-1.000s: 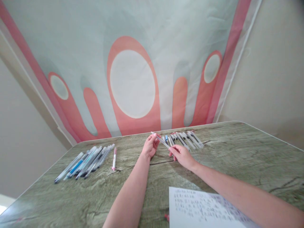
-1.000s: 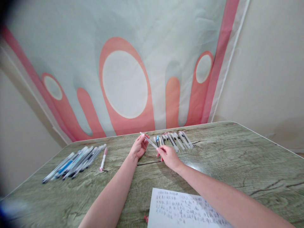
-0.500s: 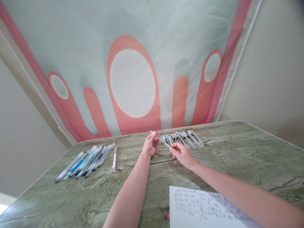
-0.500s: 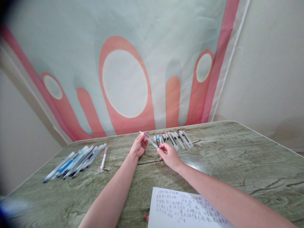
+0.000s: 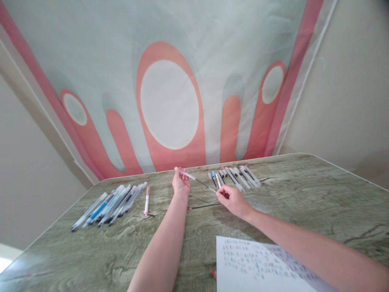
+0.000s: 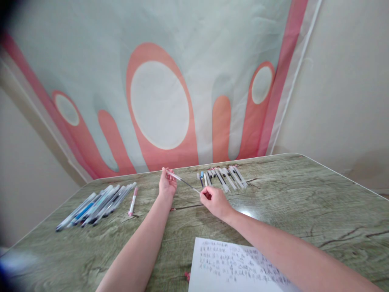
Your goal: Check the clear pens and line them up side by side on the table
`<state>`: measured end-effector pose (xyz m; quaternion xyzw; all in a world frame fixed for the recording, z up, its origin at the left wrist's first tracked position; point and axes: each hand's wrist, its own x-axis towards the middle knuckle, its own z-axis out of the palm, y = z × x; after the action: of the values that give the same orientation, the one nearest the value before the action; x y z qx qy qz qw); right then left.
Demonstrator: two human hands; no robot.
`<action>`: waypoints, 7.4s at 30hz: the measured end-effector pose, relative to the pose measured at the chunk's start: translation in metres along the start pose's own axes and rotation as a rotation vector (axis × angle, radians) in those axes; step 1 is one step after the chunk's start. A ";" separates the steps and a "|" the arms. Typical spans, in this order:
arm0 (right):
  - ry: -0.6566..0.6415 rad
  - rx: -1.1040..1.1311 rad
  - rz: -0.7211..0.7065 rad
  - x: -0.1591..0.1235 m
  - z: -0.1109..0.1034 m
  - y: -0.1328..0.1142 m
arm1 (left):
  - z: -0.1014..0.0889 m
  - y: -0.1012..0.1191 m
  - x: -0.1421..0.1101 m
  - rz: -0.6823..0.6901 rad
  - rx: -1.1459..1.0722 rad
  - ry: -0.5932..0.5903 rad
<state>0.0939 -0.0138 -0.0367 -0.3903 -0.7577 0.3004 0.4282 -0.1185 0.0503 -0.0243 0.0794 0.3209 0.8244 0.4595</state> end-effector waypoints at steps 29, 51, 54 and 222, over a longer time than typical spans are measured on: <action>0.184 0.242 0.134 0.009 -0.006 0.000 | 0.005 -0.041 -0.048 0.454 1.845 -0.484; 0.111 0.212 0.135 0.010 0.000 0.011 | 0.013 -0.023 -0.025 0.010 1.174 -0.420; 0.114 0.194 0.111 0.009 0.001 0.011 | 0.005 -0.022 -0.020 0.008 1.309 -0.447; -0.275 0.744 0.510 -0.031 0.003 -0.032 | -0.011 -0.003 -0.125 -0.438 0.317 -0.596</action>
<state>0.0904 -0.0568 -0.0259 -0.3407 -0.5280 0.6960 0.3474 -0.0507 -0.0552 -0.0143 0.3148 0.3063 0.5880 0.6792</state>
